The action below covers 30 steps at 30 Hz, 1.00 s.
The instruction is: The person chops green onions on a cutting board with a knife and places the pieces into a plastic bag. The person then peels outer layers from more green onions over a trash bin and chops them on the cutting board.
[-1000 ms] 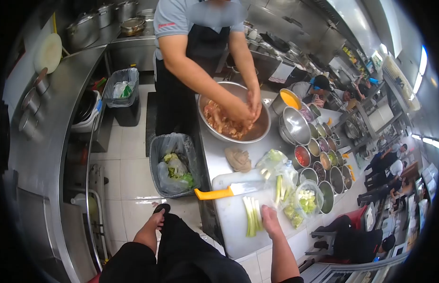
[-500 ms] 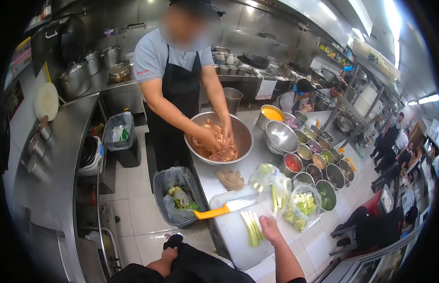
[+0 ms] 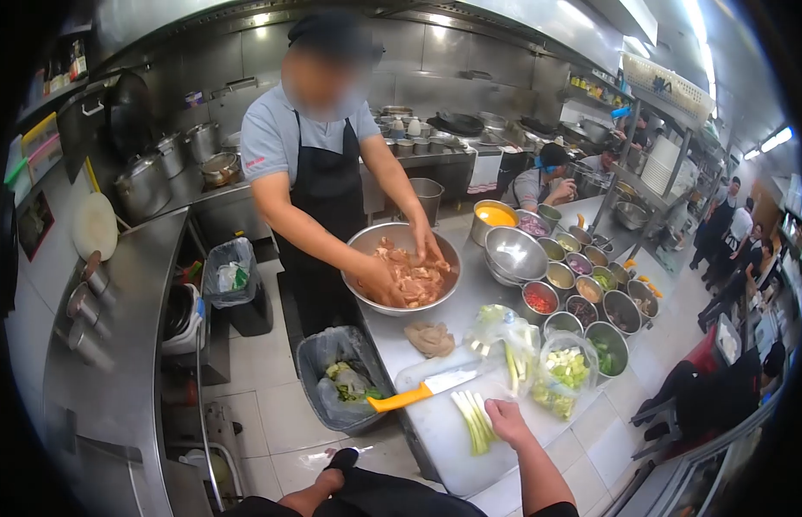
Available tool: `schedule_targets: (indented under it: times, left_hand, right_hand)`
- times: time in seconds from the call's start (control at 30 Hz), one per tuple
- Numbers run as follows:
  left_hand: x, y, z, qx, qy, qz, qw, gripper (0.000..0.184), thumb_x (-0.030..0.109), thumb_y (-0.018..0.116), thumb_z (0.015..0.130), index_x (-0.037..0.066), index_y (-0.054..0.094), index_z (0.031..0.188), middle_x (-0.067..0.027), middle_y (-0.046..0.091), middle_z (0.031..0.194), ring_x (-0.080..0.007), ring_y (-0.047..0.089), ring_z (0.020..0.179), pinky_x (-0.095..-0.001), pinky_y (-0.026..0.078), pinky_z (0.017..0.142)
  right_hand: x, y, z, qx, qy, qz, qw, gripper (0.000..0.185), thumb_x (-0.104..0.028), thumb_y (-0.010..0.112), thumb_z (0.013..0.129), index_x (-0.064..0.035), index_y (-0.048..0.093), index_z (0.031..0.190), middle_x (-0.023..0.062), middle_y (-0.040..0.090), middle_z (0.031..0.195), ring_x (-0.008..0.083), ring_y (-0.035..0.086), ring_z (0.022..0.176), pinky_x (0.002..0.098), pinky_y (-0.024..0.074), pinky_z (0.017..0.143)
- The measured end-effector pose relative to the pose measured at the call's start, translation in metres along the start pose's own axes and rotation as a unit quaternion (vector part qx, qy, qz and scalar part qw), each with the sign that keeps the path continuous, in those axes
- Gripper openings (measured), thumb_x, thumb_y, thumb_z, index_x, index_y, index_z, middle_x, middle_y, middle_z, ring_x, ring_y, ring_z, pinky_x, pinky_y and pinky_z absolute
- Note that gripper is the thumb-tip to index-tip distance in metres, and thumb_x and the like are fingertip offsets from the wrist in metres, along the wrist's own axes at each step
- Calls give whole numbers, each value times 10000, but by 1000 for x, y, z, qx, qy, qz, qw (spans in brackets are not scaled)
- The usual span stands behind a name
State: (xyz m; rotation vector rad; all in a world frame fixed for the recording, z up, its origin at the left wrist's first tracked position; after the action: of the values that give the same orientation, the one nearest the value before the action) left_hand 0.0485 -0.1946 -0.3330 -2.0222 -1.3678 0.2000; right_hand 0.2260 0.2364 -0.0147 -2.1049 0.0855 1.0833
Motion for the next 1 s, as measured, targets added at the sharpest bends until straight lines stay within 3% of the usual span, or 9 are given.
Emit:
schedule_targets:
  times: [0.13,0.27,0.5,0.67,0.7,0.8,0.83,0.93,1.0]
  left_hand:
    - [-1,4,-12,70,164,101,979,272,187,527,885,35,740,960,-184,743,984,-386,708,992,-490,575,860]
    - [-14,19,-16,107,105,-15,989,324,227,477,948,13,720,971,-216,732,971,-407,692,1001,-494,556,874]
    - [-14,9,-49,-3,176,-58,983,461,372,400,1012,47,726,1037,-215,724,978,-363,706,951,-467,571,839]
    - [9,-7,-11,-106,198,59,973,544,486,354,1036,73,674,1188,-215,713,977,-357,704,961,-451,581,810]
    - [6,-13,-3,-114,119,21,986,417,413,479,984,126,669,1220,-196,712,965,-362,703,943,-441,591,774]
    - [2,-45,3,-48,289,165,942,349,279,627,865,89,697,1150,-171,716,971,-356,694,950,-440,578,842]
    - [1,-58,5,-33,307,231,923,338,162,684,745,78,728,1069,-145,723,988,-336,682,986,-434,544,931]
    - [-7,-101,15,-102,365,354,855,323,158,682,746,79,724,1056,-141,723,994,-329,665,1030,-425,507,977]
    - [-18,-151,27,45,418,208,883,250,189,663,814,61,711,1023,-133,731,944,-314,693,942,-406,538,891]
  right_hand:
    - [18,3,6,44,-13,-9,999,648,-440,681,933,95,607,1292,236,702,1114,274,677,1006,377,530,903]
    - [21,5,3,50,-16,-45,998,723,-426,753,879,100,569,1341,266,685,1161,299,684,1029,383,544,904]
    - [21,7,4,56,-21,-44,997,745,-446,758,868,93,568,1347,283,667,1176,316,683,1013,388,551,886]
    - [10,7,-5,46,18,-26,998,800,-559,740,835,43,593,1341,269,517,1293,341,616,1110,397,502,982]
    - [10,6,-5,48,20,-21,998,798,-555,740,836,47,594,1339,268,519,1291,338,616,1111,397,503,981]
    - [4,6,-12,66,35,-3,997,788,-540,740,841,55,592,1336,268,505,1316,330,615,1115,395,501,982]
    - [3,6,-12,77,32,1,997,783,-533,742,842,57,593,1335,264,529,1287,331,621,1104,399,502,981]
    - [7,8,-12,107,17,30,994,731,-497,739,855,60,608,1310,234,606,1158,318,646,1036,402,515,952]
    - [15,5,-13,125,-7,61,990,646,-456,726,882,57,637,1264,187,666,1015,289,673,943,393,540,895]
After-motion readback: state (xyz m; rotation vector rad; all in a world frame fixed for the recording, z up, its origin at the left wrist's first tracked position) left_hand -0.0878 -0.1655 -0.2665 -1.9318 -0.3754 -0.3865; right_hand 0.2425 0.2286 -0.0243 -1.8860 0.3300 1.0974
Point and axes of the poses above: each hand's wrist, its own z-axis towards the middle knuckle, its own y-axis out of the palm, x = y × z, the point moved 4 cm from there along z, towards the middle knuckle
